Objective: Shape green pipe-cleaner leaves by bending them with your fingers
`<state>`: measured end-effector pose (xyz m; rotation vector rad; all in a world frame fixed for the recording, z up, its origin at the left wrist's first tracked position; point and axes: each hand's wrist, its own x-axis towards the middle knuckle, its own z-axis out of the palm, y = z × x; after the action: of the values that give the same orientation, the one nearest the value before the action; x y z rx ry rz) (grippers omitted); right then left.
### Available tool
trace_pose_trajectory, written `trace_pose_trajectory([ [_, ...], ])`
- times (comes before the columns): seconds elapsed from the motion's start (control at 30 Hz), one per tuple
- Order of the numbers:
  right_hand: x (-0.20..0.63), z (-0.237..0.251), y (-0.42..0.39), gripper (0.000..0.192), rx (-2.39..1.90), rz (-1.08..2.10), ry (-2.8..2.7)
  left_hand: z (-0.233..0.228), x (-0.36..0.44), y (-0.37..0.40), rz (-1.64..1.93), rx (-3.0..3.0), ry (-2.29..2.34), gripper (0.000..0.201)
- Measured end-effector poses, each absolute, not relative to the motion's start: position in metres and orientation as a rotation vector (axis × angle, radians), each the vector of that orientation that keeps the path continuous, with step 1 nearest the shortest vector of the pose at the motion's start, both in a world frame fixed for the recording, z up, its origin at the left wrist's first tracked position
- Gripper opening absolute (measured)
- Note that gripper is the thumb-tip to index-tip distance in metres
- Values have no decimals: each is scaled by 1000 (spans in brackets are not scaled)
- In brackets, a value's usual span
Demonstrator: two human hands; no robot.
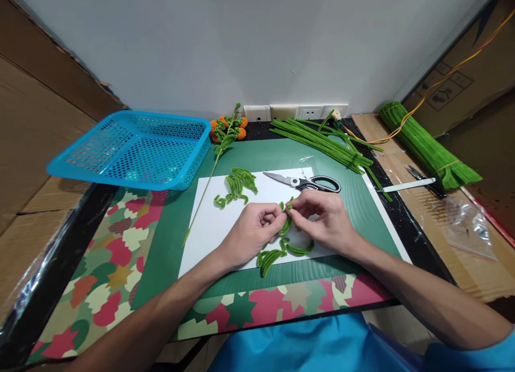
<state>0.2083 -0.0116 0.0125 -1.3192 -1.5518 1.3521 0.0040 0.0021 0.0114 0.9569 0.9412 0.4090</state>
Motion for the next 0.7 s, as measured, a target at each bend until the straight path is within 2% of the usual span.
trace_pose_trajectory([
  [0.3,206,9,-9,17,-1247,1712,-1170,11,3,1,444,1064,978,29],
  [0.53,208,13,-10,9,-1246,1574,-1200,13,1,6,354,1083,925,40],
  [0.7,211,12,-11,3,-1278,1386,-1308,14,1,5,297,1027,941,36],
])
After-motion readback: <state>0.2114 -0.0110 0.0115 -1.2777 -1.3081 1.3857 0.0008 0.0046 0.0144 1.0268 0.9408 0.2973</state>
